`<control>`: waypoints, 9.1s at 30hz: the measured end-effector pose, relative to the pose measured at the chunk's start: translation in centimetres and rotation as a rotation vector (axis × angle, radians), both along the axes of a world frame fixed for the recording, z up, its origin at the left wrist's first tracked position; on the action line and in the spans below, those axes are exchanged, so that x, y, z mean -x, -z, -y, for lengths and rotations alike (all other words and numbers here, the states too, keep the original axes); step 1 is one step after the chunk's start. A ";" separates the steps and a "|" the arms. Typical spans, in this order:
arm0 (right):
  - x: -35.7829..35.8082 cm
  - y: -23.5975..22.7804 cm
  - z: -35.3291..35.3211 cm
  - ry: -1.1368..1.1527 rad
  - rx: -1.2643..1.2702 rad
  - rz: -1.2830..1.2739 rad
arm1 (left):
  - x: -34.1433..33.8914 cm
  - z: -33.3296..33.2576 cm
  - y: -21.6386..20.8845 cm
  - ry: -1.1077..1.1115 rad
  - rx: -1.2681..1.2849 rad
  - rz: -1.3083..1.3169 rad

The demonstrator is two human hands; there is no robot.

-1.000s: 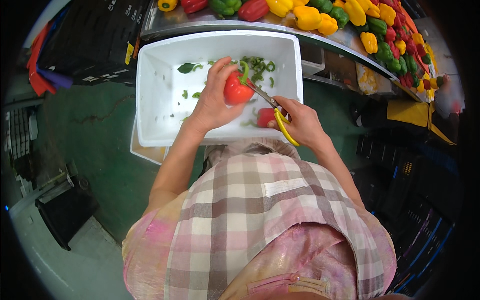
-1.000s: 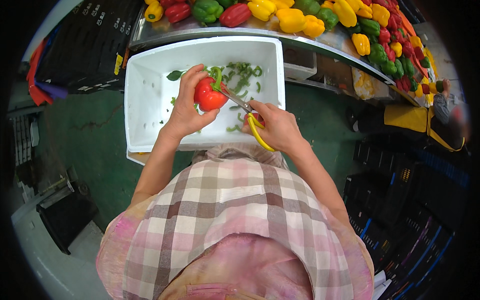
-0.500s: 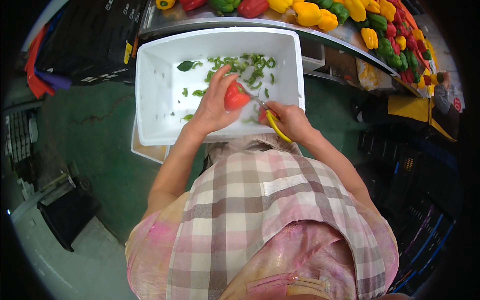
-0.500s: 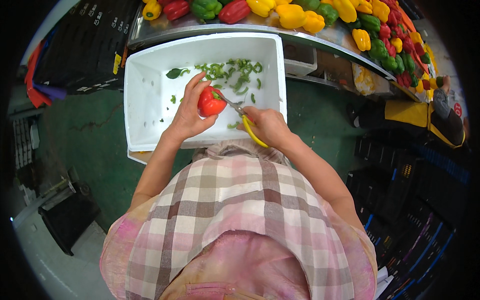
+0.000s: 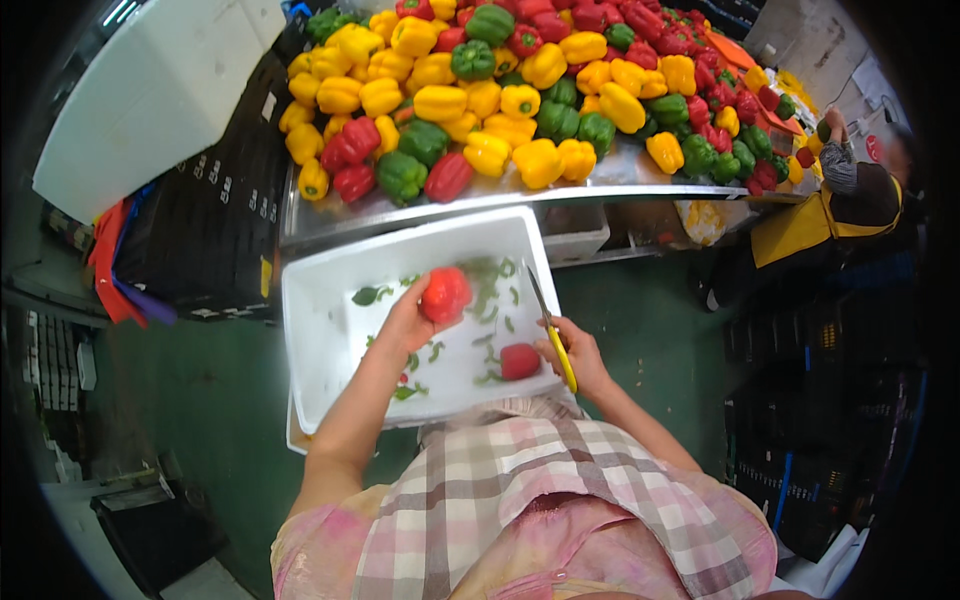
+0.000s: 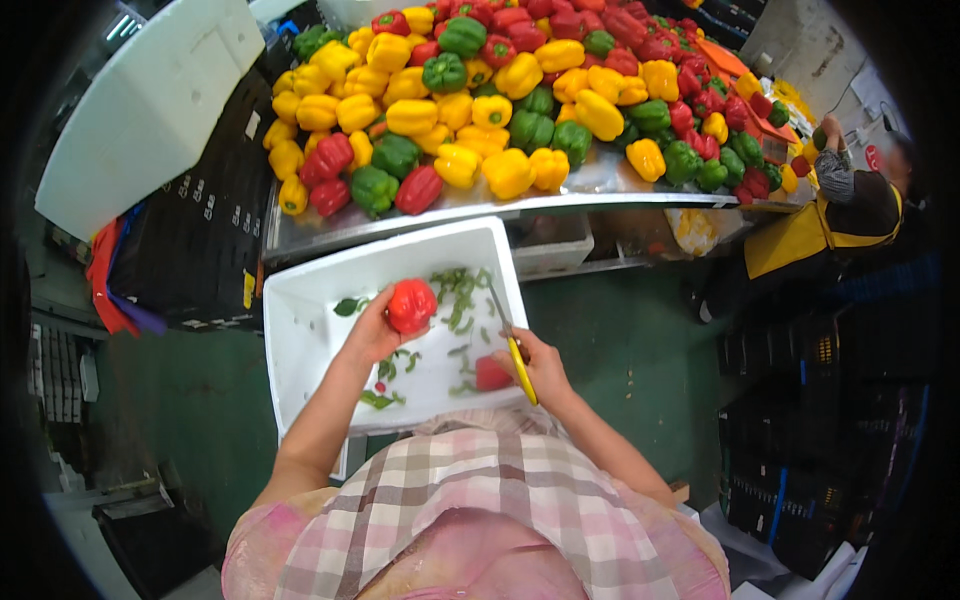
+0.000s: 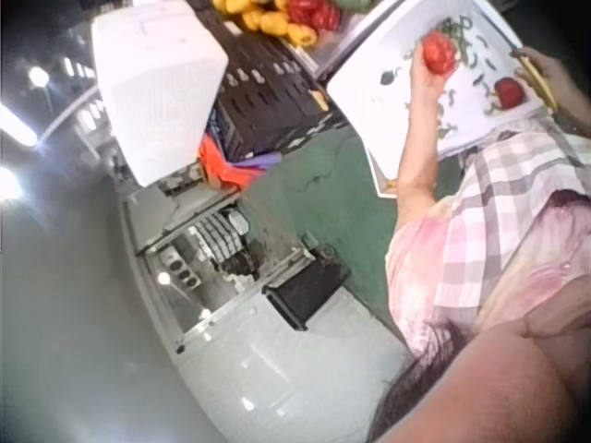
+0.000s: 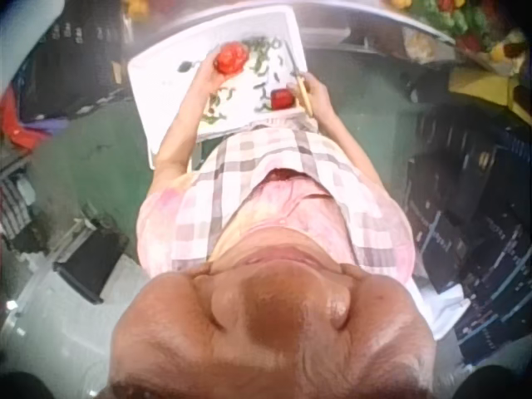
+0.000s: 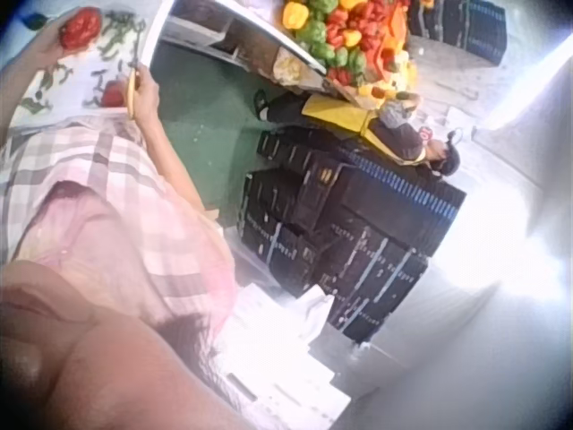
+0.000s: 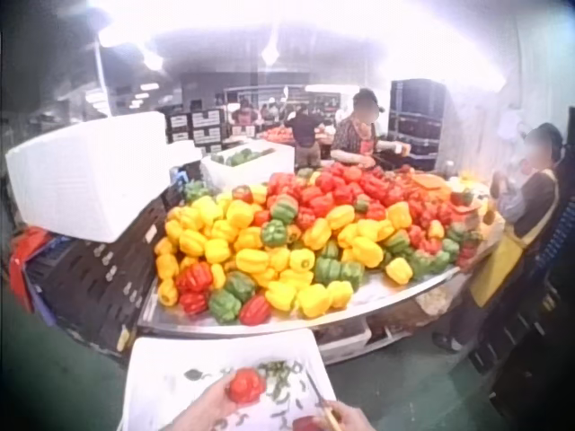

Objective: The person trims the stems of red peppers using scissors and moves the peppers from a white bin onto a table.

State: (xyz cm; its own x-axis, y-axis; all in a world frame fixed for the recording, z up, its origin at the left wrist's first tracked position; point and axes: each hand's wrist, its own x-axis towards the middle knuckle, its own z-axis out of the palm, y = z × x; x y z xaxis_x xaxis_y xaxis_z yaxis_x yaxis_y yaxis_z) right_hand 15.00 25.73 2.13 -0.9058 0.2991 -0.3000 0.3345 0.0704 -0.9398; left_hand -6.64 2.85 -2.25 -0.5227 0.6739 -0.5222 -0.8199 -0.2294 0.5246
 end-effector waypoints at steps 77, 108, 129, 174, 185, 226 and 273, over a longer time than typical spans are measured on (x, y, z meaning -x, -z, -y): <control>4.1 -3.0 5.1 -0.275 -0.650 -0.029 | -7.6 -0.7 -3.6 -0.471 -0.406 -0.011; 5.4 -1.8 1.7 -0.138 0.970 -0.236 | -8.6 -0.1 -6.4 -0.113 0.081 -0.571; 6.3 -3.6 2.1 -0.095 0.504 -0.111 | -9.5 -0.3 -6.6 -0.105 -0.003 -0.712; -1.3 1.0 -2.8 0.126 -0.515 0.274 | -1.2 18.3 -1.8 -0.451 1.421 -1.493; 2.4 5.9 -5.2 -0.128 -0.554 0.334 | -13.5 25.5 5.5 -0.937 0.587 -0.127; -5.4 15.6 49.9 -0.988 0.527 0.454 | -59.9 43.2 9.5 -1.669 0.792 -0.050; -1.5 2.8 183.1 -2.121 1.357 0.285 | -53.7 152.0 -10.9 -2.034 2.029 -0.650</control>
